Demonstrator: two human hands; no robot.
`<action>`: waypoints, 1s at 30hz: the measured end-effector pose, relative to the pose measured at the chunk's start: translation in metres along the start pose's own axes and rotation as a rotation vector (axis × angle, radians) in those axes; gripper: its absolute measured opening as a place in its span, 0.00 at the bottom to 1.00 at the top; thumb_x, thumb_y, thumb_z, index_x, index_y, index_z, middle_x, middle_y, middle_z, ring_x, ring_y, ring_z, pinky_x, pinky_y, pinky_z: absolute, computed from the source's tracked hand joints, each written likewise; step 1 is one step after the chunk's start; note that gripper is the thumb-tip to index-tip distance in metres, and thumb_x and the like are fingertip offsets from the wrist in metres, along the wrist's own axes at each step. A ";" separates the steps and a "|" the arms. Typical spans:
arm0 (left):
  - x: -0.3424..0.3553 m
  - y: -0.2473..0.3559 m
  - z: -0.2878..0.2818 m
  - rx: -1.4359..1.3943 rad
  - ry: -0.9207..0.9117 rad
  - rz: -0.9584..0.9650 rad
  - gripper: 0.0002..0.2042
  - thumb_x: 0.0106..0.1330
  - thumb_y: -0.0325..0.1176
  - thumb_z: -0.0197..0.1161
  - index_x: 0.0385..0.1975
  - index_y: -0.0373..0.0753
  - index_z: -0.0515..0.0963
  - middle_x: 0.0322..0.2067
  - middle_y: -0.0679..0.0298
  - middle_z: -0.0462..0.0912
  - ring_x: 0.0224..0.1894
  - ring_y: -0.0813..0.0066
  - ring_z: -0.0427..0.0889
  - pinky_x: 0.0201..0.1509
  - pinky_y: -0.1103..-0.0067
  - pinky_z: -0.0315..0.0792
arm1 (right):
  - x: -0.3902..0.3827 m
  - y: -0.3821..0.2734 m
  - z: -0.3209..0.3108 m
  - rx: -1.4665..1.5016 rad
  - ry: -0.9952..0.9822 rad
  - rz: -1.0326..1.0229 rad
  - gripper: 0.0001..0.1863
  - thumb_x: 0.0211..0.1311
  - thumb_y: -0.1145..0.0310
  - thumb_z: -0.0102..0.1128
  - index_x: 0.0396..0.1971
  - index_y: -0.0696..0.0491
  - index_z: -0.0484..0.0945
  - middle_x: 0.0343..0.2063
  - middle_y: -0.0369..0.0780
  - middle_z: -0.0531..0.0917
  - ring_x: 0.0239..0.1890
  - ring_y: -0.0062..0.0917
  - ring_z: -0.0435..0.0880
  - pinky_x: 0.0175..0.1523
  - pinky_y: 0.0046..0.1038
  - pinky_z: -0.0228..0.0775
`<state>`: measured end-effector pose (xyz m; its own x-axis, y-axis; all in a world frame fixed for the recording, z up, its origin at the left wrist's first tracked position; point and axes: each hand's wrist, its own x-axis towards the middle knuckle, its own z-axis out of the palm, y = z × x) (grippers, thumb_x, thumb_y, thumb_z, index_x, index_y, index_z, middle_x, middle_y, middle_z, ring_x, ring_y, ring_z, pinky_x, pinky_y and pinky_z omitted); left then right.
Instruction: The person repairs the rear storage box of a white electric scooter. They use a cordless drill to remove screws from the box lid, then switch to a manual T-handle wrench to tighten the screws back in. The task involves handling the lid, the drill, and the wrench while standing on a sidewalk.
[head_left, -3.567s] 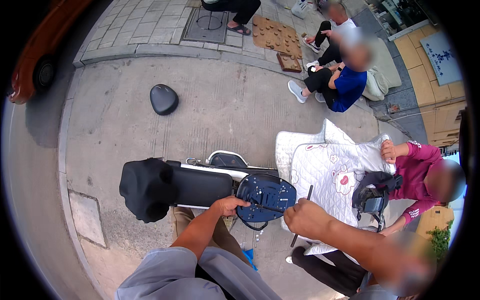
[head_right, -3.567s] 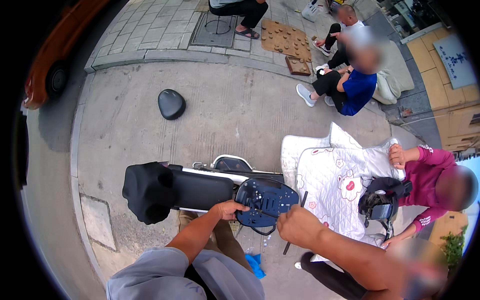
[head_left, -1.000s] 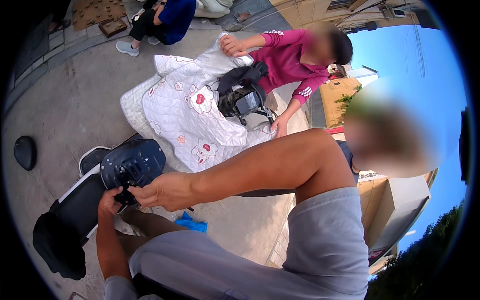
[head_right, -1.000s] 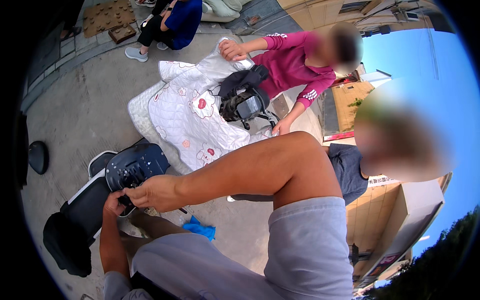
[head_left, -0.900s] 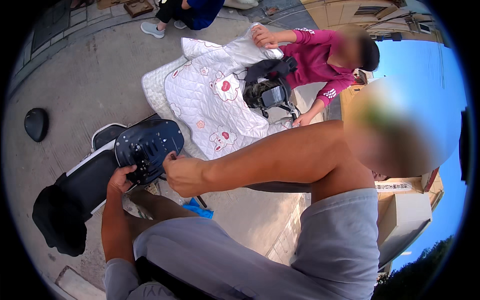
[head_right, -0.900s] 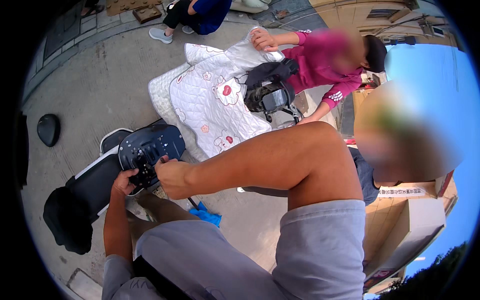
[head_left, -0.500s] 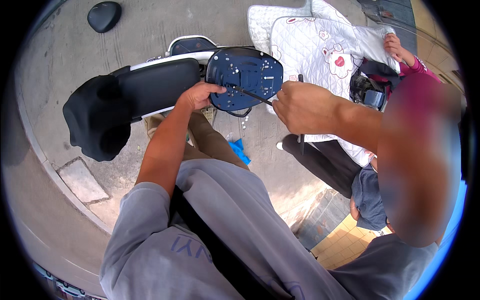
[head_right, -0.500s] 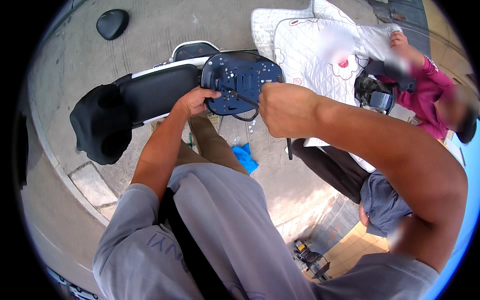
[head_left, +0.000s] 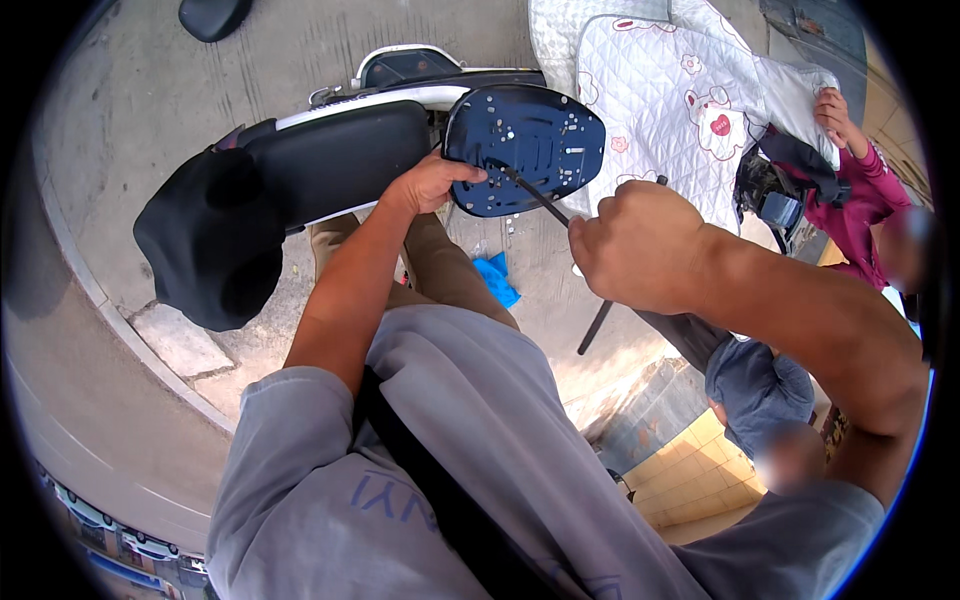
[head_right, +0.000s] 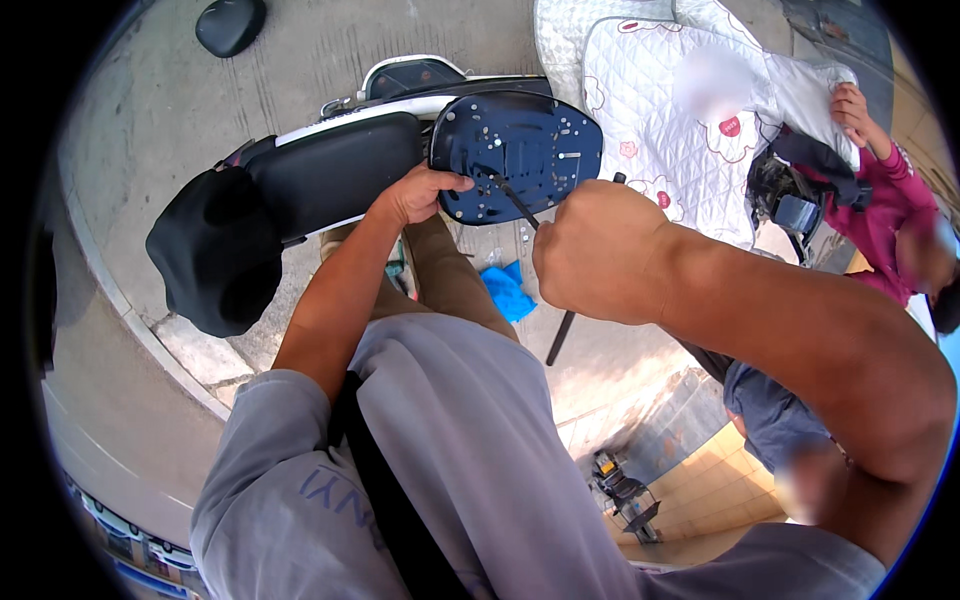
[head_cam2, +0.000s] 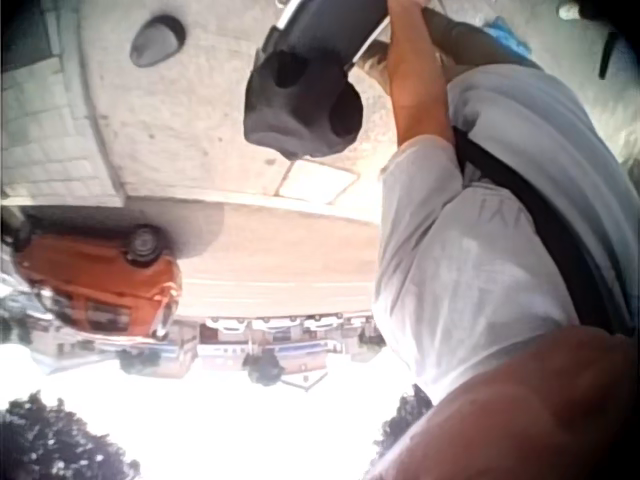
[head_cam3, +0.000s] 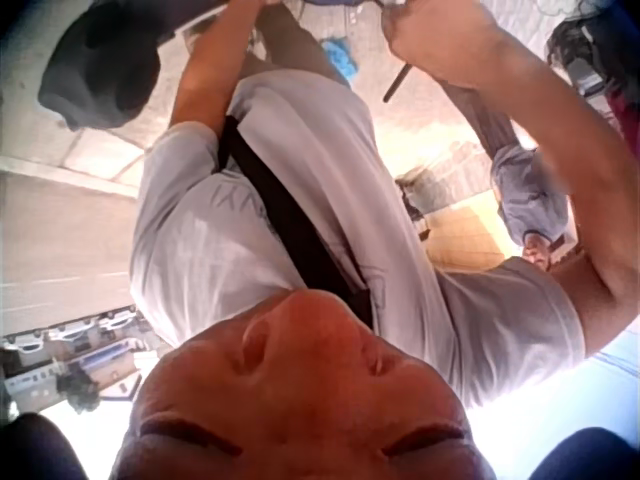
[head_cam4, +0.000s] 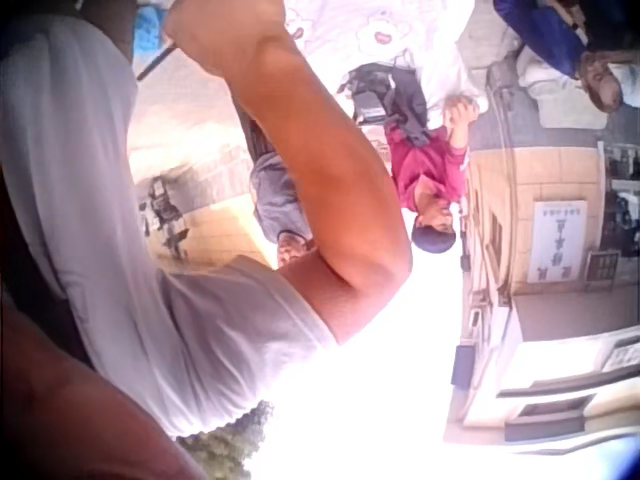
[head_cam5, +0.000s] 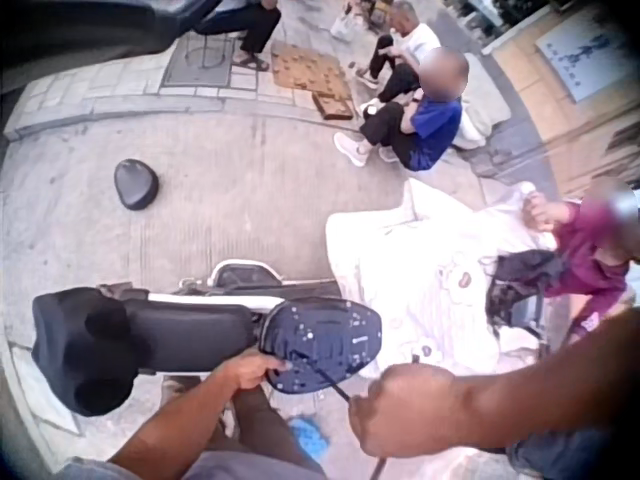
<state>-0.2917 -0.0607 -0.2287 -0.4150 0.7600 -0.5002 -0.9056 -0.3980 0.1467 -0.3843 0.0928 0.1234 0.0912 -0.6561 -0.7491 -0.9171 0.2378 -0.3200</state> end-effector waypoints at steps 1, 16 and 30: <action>-0.001 -0.001 -0.001 -0.006 0.015 -0.004 0.25 0.60 0.22 0.71 0.60 0.35 0.80 0.53 0.58 0.88 0.54 0.63 0.86 0.66 0.65 0.76 | 0.006 0.005 -0.007 0.135 0.021 0.118 0.05 0.47 0.73 0.69 0.26 0.56 0.86 0.22 0.39 0.87 0.28 0.32 0.91 0.29 0.34 0.79; 0.004 -0.007 -0.011 -0.039 0.035 -0.043 0.23 0.60 0.24 0.73 0.58 0.34 0.83 0.52 0.59 0.88 0.54 0.64 0.86 0.64 0.66 0.76 | -0.017 -0.002 0.024 0.296 0.192 0.278 0.17 0.68 0.64 0.63 0.44 0.65 0.83 0.15 0.37 0.82 0.18 0.29 0.85 0.21 0.35 0.73; -0.004 0.001 0.001 -0.048 0.035 -0.015 0.21 0.58 0.25 0.74 0.54 0.37 0.85 0.47 0.63 0.89 0.52 0.70 0.84 0.65 0.71 0.71 | -0.014 -0.014 0.028 0.390 0.390 0.404 0.13 0.59 0.68 0.72 0.41 0.60 0.86 0.12 0.34 0.76 0.13 0.27 0.77 0.20 0.33 0.66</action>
<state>-0.2910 -0.0631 -0.2255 -0.3975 0.7476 -0.5321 -0.9060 -0.4116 0.0984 -0.3624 0.1187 0.1224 -0.4428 -0.6543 -0.6130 -0.6362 0.7111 -0.2995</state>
